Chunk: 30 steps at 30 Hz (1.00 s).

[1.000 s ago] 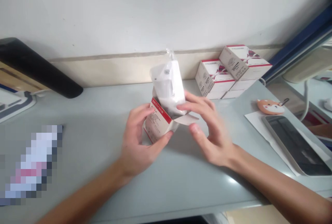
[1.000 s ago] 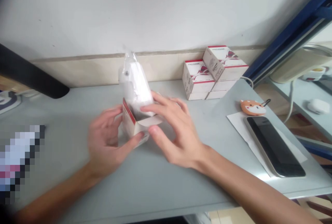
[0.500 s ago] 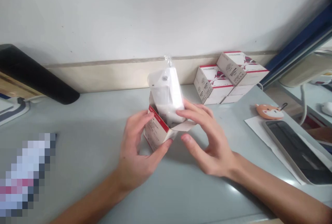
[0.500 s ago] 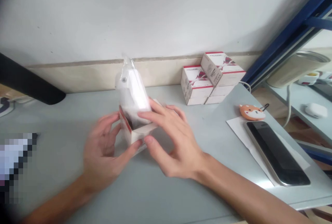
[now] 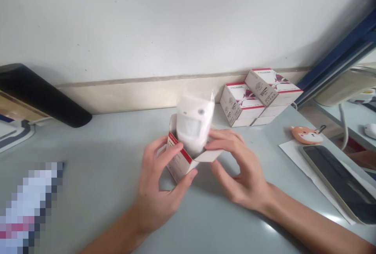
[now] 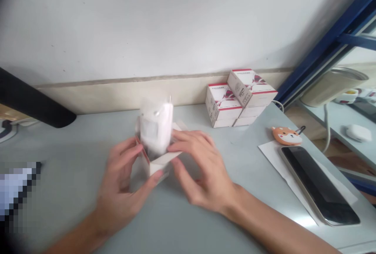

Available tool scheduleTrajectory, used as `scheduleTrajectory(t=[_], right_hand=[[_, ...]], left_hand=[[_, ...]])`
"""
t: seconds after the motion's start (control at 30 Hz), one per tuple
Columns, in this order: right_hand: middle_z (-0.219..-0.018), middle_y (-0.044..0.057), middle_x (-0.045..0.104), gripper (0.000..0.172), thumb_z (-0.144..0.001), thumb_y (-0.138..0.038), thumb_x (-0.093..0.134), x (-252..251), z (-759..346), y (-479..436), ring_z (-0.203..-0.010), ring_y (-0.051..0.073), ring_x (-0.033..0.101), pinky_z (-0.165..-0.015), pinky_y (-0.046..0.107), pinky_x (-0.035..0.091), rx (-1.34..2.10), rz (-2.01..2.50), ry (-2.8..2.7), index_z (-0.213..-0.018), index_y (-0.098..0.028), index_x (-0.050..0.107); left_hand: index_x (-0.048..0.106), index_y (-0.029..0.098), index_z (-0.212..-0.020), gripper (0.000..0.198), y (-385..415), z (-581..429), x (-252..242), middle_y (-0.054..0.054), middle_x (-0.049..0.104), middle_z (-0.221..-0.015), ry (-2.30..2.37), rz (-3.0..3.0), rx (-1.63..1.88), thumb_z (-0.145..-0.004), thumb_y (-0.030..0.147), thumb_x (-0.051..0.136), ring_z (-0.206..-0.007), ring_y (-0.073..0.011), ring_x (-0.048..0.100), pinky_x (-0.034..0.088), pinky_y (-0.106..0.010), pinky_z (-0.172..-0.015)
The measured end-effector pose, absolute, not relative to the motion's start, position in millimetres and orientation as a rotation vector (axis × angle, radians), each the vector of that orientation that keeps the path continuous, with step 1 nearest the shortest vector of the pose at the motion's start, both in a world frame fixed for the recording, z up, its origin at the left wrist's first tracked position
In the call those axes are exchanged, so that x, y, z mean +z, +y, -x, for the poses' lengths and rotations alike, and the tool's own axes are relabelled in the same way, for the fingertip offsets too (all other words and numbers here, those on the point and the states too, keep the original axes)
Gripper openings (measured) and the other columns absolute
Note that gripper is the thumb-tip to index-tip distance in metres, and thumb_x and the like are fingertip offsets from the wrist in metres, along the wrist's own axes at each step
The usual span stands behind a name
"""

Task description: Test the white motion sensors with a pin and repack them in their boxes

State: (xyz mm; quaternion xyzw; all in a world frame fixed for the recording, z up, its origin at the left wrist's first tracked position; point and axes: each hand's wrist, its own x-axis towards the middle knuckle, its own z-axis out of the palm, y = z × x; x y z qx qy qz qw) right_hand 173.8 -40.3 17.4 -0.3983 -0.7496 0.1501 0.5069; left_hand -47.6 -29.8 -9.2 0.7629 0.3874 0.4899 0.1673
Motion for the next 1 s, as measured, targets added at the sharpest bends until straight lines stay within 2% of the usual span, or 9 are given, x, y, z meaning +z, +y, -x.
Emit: scheduleTrajectory(t=[0.1,0.3,0.37,0.47,0.53,0.6,0.77,0.87,1.0], right_hand=[[-0.131,0.006,0.073,0.045,-0.089,-0.007,0.063,17,-173,-41,-0.125,0.027,0.066,-0.107,0.050,0.049,0.355,0.907,-1.836,-0.128,-0.030,0.060],[-0.133,0.009,0.069,0.066,-0.090,-0.005,0.063,11,-173,-40,-0.123,0.027,0.066,-0.103,0.049,0.053,0.320,0.899,-1.776,-0.149,-0.028,0.048],[-0.133,0.009,0.069,0.063,-0.091,-0.005,0.061,12,-174,-40,-0.122,0.026,0.065,-0.104,0.049,0.053,0.316,0.910,-1.809,-0.149,-0.027,0.050],[-0.144,0.011,0.060,0.055,-0.091,-0.004,0.059,15,-175,-42,-0.133,0.028,0.060,-0.110,0.049,0.051,0.302,0.967,-1.820,-0.141,-0.026,0.057],[-0.147,0.012,0.054,0.048,-0.090,-0.004,0.059,18,-176,-44,-0.135,0.029,0.057,-0.111,0.050,0.050,0.290,1.012,-1.810,-0.133,-0.026,0.061],[-0.142,0.012,0.056,0.043,-0.090,-0.005,0.060,19,-175,-44,-0.132,0.029,0.059,-0.111,0.050,0.051,0.280,1.026,-1.803,-0.128,-0.025,0.063],[-0.135,0.014,0.059,0.052,-0.089,-0.006,0.064,17,-174,-42,-0.128,0.028,0.061,-0.106,0.047,0.055,0.263,0.907,-1.841,-0.138,-0.022,0.056],[-0.134,0.015,0.059,0.058,-0.088,-0.007,0.068,14,-175,-41,-0.128,0.028,0.061,-0.105,0.046,0.056,0.234,0.809,-1.830,-0.142,-0.019,0.051],[-0.138,0.015,0.053,0.052,-0.086,-0.011,0.072,11,-174,-44,-0.132,0.030,0.057,-0.108,0.049,0.056,0.095,0.746,-1.803,-0.135,-0.019,0.056]], left_hand=[[0.045,0.037,-0.155,0.074,-30,48,-7,-0.013,0.046,-0.151,1.084,-2.215,1.379,-0.090,0.016,0.075,-0.141,-0.0363,0.051,0.055,-0.062,-0.112],[0.036,0.038,-0.161,0.086,-30,49,-8,-0.013,0.045,-0.150,1.080,-2.201,1.366,-0.089,0.014,0.075,-0.139,-0.0334,0.053,0.056,-0.058,-0.111],[0.036,0.037,-0.161,0.087,-29,49,-9,-0.013,0.046,-0.149,1.102,-2.200,1.362,-0.088,0.014,0.076,-0.138,-0.0330,0.053,0.056,-0.057,-0.111],[0.038,0.036,-0.161,0.085,-29,49,-7,-0.013,0.046,-0.147,1.140,-2.223,1.347,-0.088,0.016,0.076,-0.136,-0.0332,0.053,0.056,-0.057,-0.110],[0.043,0.034,-0.157,0.078,-29,48,-2,-0.013,0.046,-0.144,1.160,-2.265,1.331,-0.088,0.016,0.076,-0.133,-0.0324,0.053,0.056,-0.057,-0.109],[0.050,0.032,-0.150,0.069,-28,47,2,-0.012,0.047,-0.141,1.145,-2.300,1.320,-0.088,0.015,0.075,-0.130,-0.0313,0.055,0.056,-0.056,-0.108],[0.053,0.030,-0.133,0.058,-25,49,3,-0.012,0.046,-0.135,1.075,-2.270,1.363,-0.084,0.012,0.076,-0.128,-0.0315,0.057,0.058,-0.058,-0.105],[0.052,0.030,-0.129,0.057,-25,49,1,-0.011,0.045,-0.134,1.010,-2.303,1.443,-0.081,0.009,0.077,-0.131,-0.0300,0.055,0.061,-0.052,-0.103],[0.055,0.027,-0.120,0.052,-26,46,-1,-0.008,0.045,-0.133,0.904,-2.407,1.519,-0.079,0.008,0.080,-0.126,-0.0261,0.059,0.065,-0.043,-0.096]])
